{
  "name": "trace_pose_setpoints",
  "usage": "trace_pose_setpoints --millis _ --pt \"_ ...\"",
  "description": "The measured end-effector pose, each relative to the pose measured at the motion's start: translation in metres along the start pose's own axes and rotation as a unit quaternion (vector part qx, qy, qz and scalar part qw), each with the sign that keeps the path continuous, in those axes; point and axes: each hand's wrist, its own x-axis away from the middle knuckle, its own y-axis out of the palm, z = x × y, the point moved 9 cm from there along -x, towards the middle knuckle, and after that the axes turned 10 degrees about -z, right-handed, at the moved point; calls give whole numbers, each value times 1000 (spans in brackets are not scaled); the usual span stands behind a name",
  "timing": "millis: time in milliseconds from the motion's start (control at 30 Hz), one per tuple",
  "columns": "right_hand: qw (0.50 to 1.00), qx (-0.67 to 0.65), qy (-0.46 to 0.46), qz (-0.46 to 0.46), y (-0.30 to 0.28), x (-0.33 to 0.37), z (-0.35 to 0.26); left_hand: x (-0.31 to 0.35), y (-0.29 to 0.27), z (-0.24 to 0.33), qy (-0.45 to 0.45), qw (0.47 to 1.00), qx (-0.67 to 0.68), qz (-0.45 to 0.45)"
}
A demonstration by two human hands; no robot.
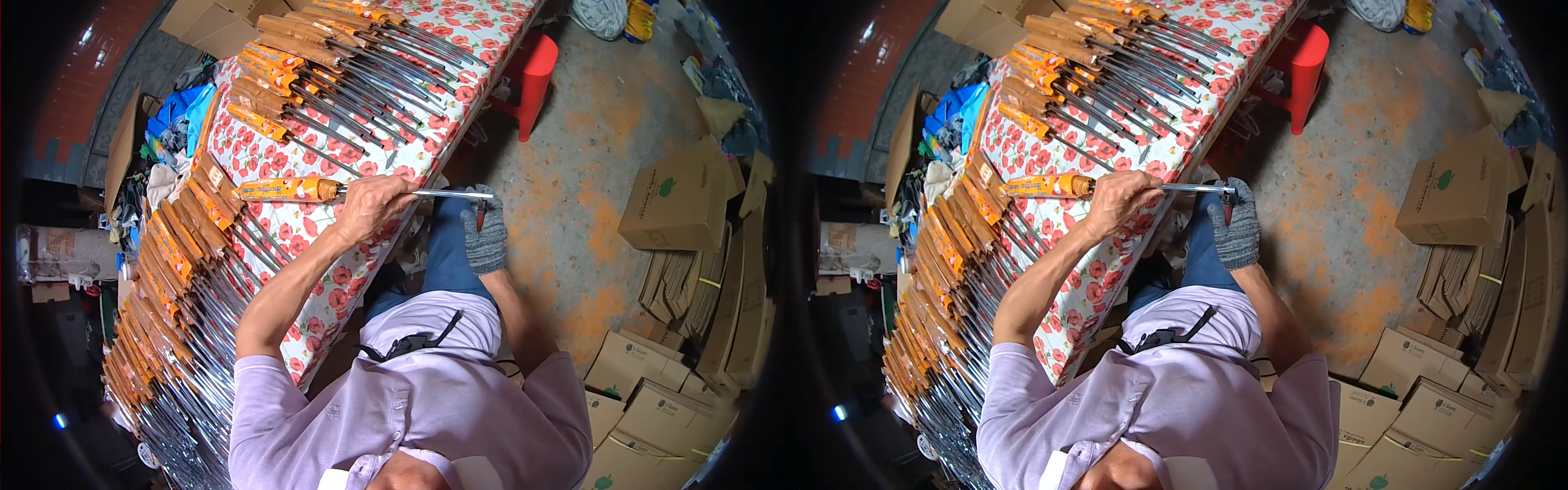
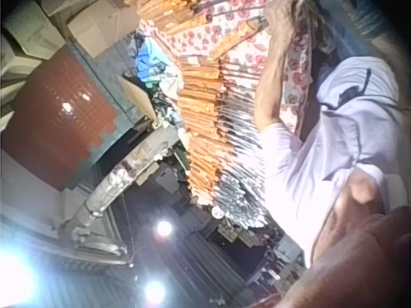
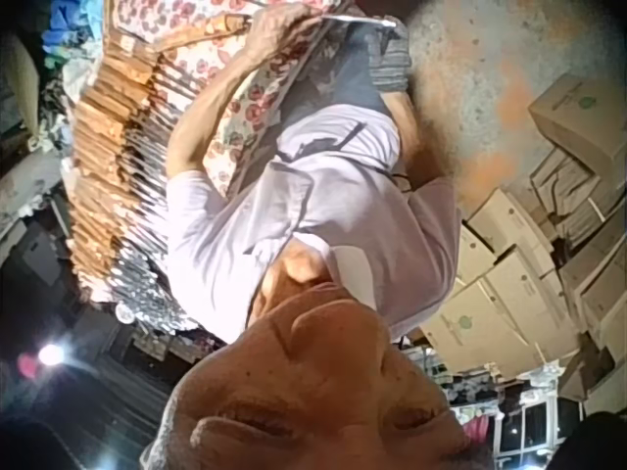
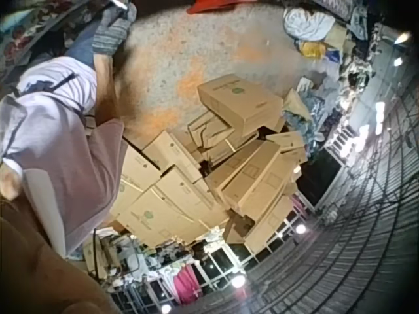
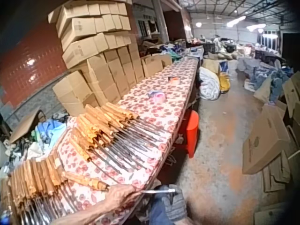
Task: Inspecting and organizing screwdrivers by placing them in neat rows on a production table.
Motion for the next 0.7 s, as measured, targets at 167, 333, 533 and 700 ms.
trace_pose_setpoints --millis 167,333,533,700 --pt "999 23 43 3 -5 3 2 -1 0 3 1 1000 4 2" --pt "996 86 26 7 -13 0 -9 -5 1 5 12 1000 20 1" --pt "991 129 41 14 -14 -3 -11 -7 1 1 22 999 24 -5" --pt "992 121 -21 27 -5 -1 -37 -3 -14 8 15 996 -13 -92"
